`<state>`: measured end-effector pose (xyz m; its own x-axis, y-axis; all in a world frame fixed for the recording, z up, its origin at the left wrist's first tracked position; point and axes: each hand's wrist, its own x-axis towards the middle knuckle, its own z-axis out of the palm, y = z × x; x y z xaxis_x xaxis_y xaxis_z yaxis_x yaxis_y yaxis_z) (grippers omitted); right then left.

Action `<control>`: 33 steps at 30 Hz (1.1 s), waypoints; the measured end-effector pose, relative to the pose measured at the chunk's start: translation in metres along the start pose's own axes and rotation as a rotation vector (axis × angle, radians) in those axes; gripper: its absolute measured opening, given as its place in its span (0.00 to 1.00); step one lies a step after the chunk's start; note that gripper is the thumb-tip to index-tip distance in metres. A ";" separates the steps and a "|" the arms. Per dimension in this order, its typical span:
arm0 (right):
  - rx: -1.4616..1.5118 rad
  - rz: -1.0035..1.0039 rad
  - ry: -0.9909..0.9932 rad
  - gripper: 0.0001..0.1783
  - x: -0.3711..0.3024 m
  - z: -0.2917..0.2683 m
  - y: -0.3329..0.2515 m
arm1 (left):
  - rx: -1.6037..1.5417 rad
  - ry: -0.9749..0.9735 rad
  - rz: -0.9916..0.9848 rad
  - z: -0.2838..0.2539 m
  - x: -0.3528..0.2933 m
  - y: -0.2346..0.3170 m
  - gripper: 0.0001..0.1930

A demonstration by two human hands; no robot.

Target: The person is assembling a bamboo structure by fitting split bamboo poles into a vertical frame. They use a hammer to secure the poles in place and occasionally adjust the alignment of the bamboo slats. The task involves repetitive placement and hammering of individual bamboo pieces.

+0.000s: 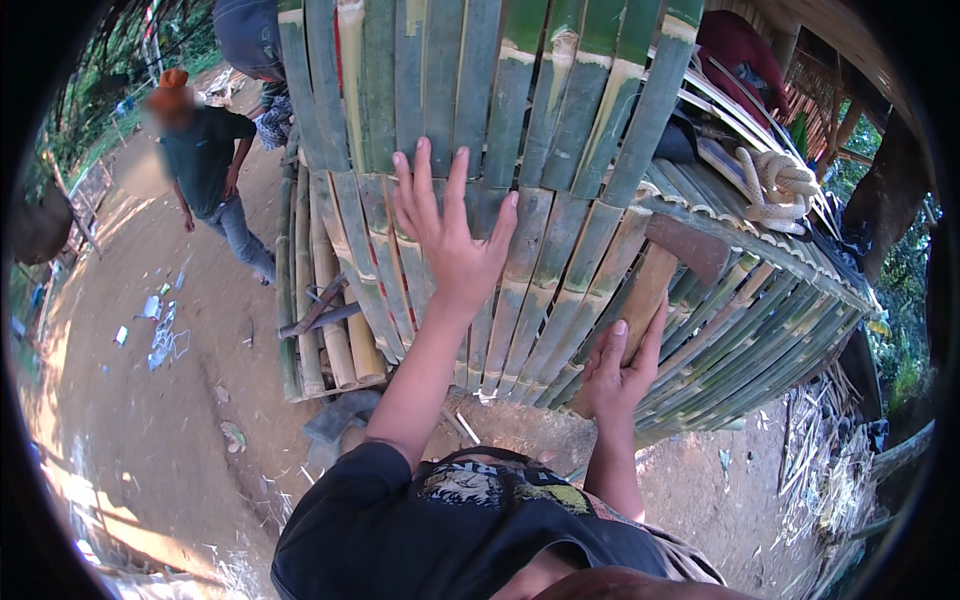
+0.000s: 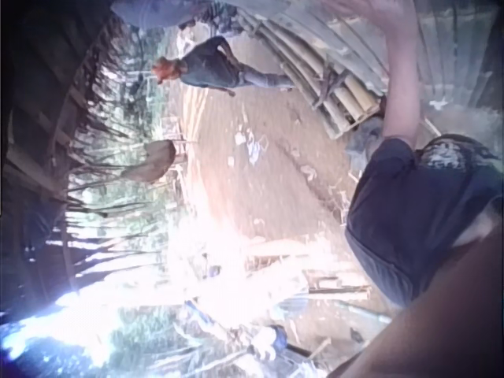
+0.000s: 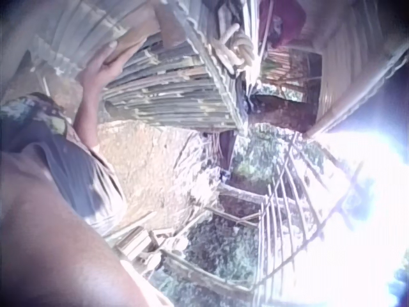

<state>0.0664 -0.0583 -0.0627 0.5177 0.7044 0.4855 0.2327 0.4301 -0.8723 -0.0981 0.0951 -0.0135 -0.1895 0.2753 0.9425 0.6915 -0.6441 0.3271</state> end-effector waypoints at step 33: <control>-0.159 -0.114 -0.078 0.35 -0.008 -0.009 0.001 | 0.071 -0.187 0.481 0.016 0.079 0.016 0.35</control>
<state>0.0701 -0.0690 -0.0685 0.4171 0.7002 0.5794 0.4163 0.4195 -0.8067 -0.0909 0.1182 0.0649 0.2851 0.0873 0.9545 0.7163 -0.6811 -0.1517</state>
